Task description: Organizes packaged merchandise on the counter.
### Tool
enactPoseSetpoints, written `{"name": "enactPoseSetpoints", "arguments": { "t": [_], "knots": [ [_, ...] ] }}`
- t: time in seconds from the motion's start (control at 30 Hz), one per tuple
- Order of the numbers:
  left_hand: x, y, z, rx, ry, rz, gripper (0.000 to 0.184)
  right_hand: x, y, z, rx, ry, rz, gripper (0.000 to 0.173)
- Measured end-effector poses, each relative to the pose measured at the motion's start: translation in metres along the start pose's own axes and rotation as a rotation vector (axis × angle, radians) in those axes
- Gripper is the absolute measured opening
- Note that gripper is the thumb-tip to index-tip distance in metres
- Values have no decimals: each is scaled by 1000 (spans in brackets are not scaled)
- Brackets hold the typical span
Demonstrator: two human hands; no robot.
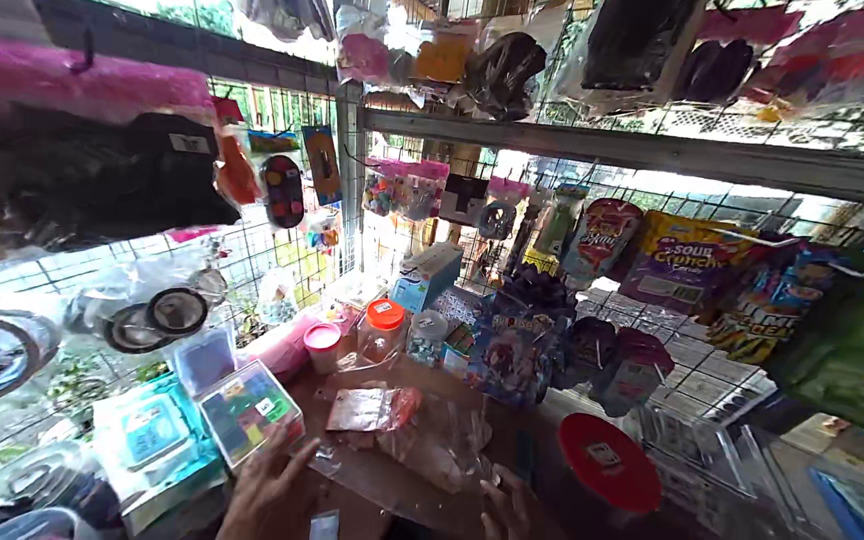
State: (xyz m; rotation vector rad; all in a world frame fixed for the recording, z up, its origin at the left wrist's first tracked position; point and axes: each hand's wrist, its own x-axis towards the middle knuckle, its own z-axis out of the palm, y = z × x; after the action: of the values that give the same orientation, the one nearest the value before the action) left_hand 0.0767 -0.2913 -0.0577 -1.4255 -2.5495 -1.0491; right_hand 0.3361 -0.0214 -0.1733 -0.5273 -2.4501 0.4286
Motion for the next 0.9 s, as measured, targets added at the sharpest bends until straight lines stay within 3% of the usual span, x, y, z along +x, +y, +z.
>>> {"name": "enactPoseSetpoints", "arguments": {
  "t": [0.17, 0.27, 0.37, 0.53, 0.7, 0.83, 0.9],
  "knots": [
    [-7, -5, 33, 67, -412, -67, 56, -2, 13, 10, -64, 32, 93, 43],
    [-8, -12, 35, 85, -465, -152, 63, -3, 23, 20, -90, 81, 46, 46],
    [-4, -12, 22, 130, -480, -262, 57, -1, 21, 19, -56, 20, 52, 46],
    [-1, -6, 23, 134, -650, -382, 52, 3, 20, 15, -3, -37, 51, 43],
    [-12, -4, 54, 119, -650, -407, 60, 4, 22, 18, -8, -33, 31, 45],
    [-17, -2, 71, 102, -528, -435, 54, -1, 19, 18, -105, 26, -125, 39],
    [-19, -1, 74, 47, -460, -478, 61, -3, 16, 21, -136, 93, -168, 37]
  ]
}}
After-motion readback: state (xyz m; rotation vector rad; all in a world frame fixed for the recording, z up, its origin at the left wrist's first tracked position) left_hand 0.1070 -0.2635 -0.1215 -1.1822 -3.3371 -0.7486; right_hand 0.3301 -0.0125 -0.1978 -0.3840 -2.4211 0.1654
